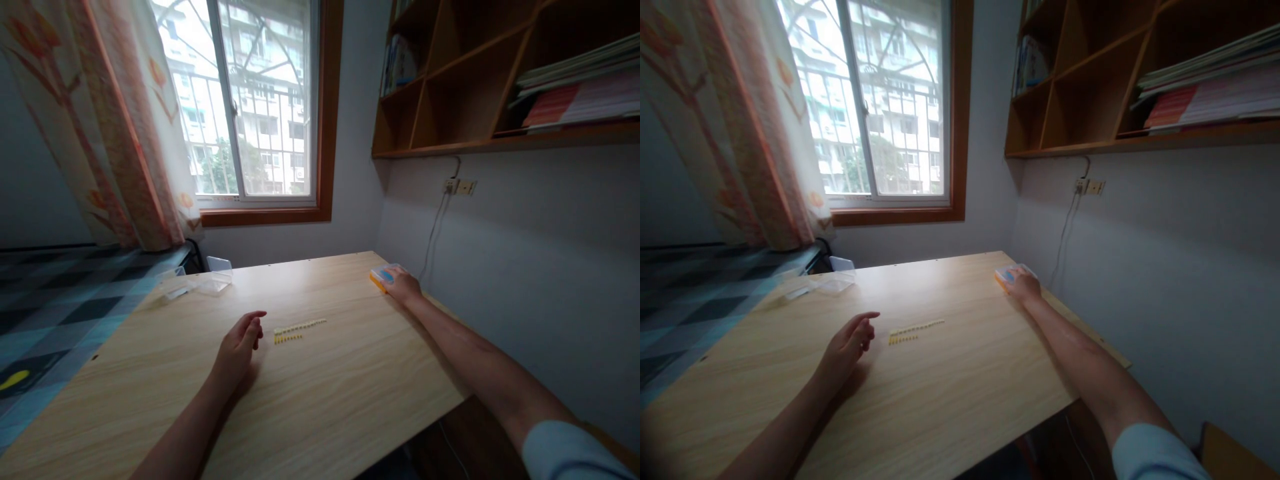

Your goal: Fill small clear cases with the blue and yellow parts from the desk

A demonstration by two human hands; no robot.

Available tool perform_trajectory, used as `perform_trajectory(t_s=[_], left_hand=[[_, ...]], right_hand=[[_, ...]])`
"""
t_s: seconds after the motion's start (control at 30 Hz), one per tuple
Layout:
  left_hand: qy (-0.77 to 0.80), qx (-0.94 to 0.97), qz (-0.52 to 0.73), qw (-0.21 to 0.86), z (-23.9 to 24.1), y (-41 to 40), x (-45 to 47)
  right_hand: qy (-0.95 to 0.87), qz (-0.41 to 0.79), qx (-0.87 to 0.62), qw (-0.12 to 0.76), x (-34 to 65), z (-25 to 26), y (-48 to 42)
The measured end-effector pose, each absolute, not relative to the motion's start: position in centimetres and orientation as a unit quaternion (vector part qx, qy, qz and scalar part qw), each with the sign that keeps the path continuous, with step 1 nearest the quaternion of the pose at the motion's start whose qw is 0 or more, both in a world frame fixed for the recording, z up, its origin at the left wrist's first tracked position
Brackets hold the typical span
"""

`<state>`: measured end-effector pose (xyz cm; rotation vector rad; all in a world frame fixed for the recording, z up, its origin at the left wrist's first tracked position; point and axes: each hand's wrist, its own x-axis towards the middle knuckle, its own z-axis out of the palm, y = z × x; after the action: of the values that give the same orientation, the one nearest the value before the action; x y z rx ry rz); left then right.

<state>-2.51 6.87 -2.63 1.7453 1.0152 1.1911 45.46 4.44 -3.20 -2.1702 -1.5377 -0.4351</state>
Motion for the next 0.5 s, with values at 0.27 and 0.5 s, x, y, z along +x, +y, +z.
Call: perform_trajectory(t_s=[0.27, 0.5], left_hand=[[0.396, 0.670, 0.487, 0.397, -2.49, 6.91, -2.52], [0.396, 0.669, 0.491, 0.394, -2.78, 7.06, -2.62]], right_hand=[[-0.558, -0.172, -0.790, 0.186, 45.55, -3.41, 4.89], [-0.558, -0.173, -0.796, 0.159, 44.96, -2.71, 4.85]])
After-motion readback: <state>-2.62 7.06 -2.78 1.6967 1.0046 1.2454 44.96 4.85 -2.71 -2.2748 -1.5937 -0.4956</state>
